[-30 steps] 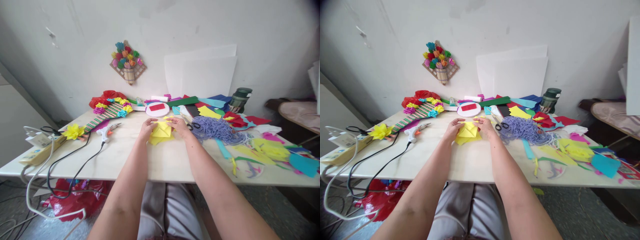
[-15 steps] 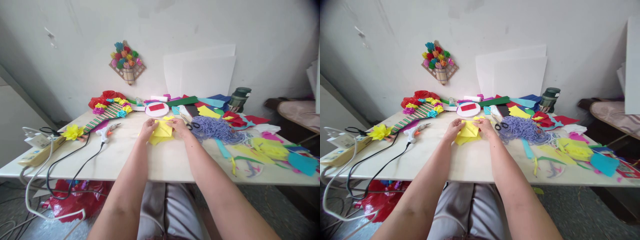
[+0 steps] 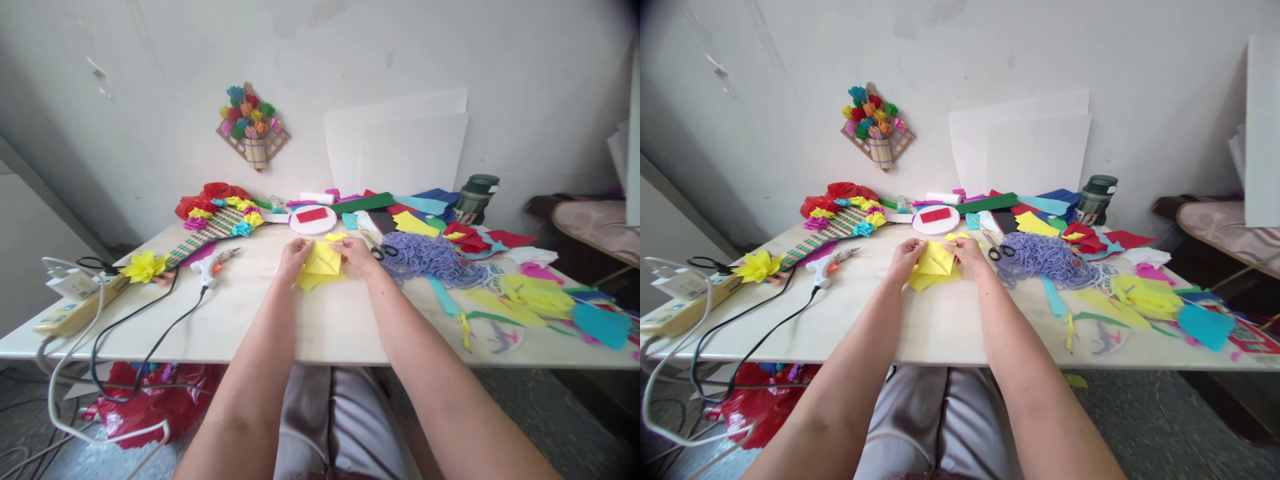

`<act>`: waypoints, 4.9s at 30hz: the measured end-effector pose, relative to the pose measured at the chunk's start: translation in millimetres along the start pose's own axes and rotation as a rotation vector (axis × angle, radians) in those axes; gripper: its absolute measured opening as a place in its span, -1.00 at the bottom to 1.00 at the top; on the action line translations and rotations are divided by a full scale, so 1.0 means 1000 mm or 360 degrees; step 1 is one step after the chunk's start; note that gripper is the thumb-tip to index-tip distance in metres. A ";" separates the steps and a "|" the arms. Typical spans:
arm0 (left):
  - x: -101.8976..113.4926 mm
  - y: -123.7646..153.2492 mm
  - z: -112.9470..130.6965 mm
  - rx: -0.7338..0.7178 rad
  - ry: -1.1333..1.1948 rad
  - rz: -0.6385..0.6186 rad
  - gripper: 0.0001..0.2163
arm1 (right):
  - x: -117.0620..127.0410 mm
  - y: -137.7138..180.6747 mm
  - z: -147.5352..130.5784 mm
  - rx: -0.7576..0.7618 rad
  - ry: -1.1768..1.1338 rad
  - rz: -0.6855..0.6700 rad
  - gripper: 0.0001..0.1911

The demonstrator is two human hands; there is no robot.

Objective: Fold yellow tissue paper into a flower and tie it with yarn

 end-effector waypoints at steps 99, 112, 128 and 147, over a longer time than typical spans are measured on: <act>-0.002 -0.003 -0.005 0.0072 -0.0089 0.0028 -0.68 | -0.013 0.007 -0.002 0.0029 0.0025 -0.0025 -0.72; -0.001 -0.001 -0.004 0.0137 0.0093 0.0104 -0.65 | -0.014 0.009 -0.006 -0.0006 -0.0092 -0.0058 -0.69; 0.001 -0.001 -0.002 0.0089 0.0144 0.0314 -0.59 | -0.018 0.004 0.011 -0.0093 0.0014 -0.0222 -0.70; -0.002 0.001 -0.008 0.0291 0.0401 -0.0055 -0.59 | -0.015 0.006 0.003 -0.0103 -0.0003 -0.0153 -0.68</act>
Point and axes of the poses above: each hand's wrist, its own y-axis away from the middle knuckle, its own x-axis out of the back of the hand, z = x × y, the point moved 2 cm from there along -y, towards the middle knuckle, and after that the axes turned 3 degrees about z, right-handed, at the moved point
